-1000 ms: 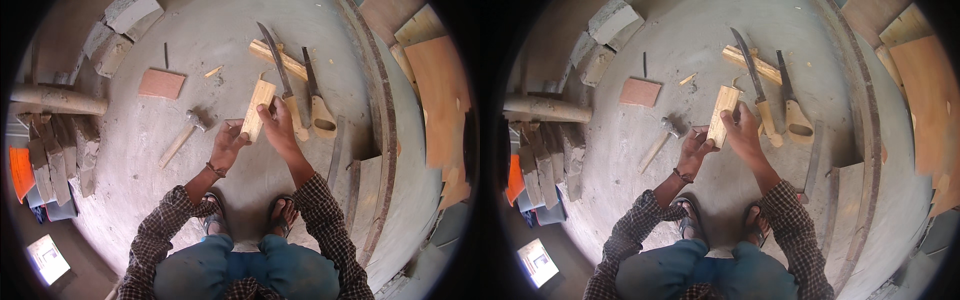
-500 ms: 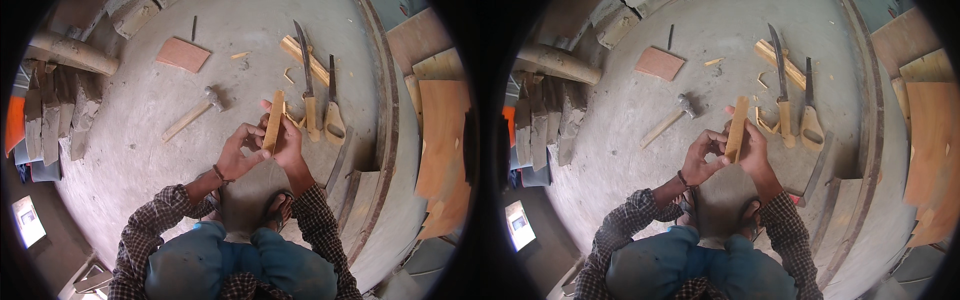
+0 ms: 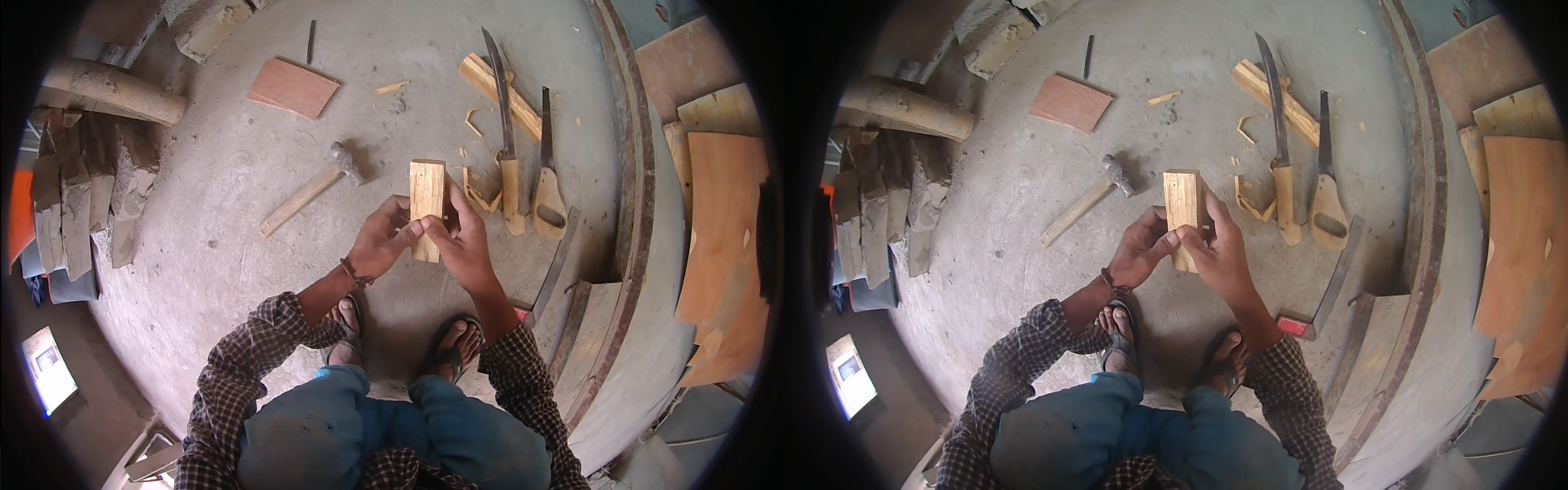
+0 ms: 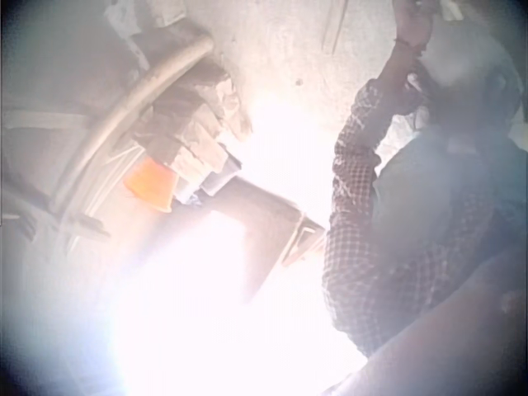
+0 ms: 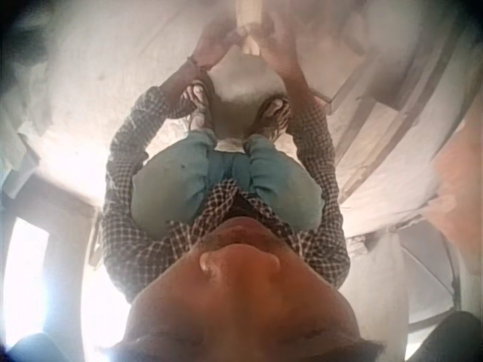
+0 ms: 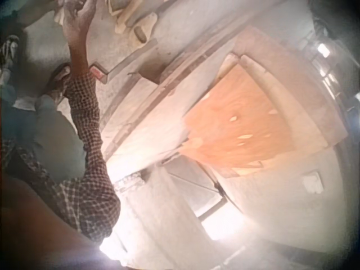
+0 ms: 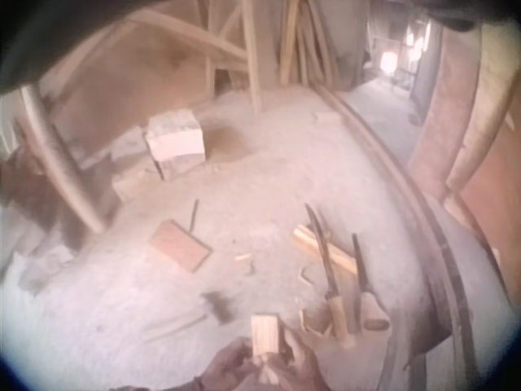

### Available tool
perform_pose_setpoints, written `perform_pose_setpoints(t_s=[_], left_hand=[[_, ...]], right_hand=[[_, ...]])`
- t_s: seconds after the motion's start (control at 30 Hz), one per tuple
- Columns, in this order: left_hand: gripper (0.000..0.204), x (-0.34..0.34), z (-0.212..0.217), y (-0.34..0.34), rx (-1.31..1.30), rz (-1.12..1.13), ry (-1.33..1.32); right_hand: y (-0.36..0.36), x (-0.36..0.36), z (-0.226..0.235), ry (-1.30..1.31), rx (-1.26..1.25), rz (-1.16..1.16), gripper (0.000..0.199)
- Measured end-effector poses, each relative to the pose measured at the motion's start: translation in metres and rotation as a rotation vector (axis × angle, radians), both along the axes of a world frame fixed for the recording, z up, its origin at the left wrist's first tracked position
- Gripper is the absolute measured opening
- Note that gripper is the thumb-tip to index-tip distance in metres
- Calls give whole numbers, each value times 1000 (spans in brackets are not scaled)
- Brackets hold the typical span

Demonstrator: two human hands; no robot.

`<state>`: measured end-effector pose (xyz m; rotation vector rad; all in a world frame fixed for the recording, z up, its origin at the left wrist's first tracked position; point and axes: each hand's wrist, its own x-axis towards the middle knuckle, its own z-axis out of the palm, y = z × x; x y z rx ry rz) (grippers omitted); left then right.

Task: The person sits on the floor and uses a file to shape a small wooden block. They then pick up a rectangular wooden piece and fit the shaped block into a groove. Finally, they use a hammer to tap the pieces together to secure the assembly.

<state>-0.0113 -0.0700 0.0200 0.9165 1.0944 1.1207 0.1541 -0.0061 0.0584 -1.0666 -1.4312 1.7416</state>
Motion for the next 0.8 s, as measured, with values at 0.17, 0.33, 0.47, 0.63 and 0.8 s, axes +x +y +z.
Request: perform_pose_setpoints(t_s=[0.17, 0.33, 0.47, 0.63, 0.8], left_hand=[[29, 1, 5, 6, -57, 75, -183], [25, -6, 8, 13, -104, 106, -93], [12, -19, 17, 31, 69, -56, 104], [20, -90, -3, 96, 40, 414, 739], [88, -257, -75, 141, -466, 703, 1318]], right_hand=[[-2, 2, 5, 36, 54, -95, 49], [0, 3, -13, -159, 218, -94, 41], [-1, -4, -16, -217, 231, -51, 39], [-3, 9, -32, -121, -143, -239, 31], [-8, 26, -35, -215, -180, -227, 28]])
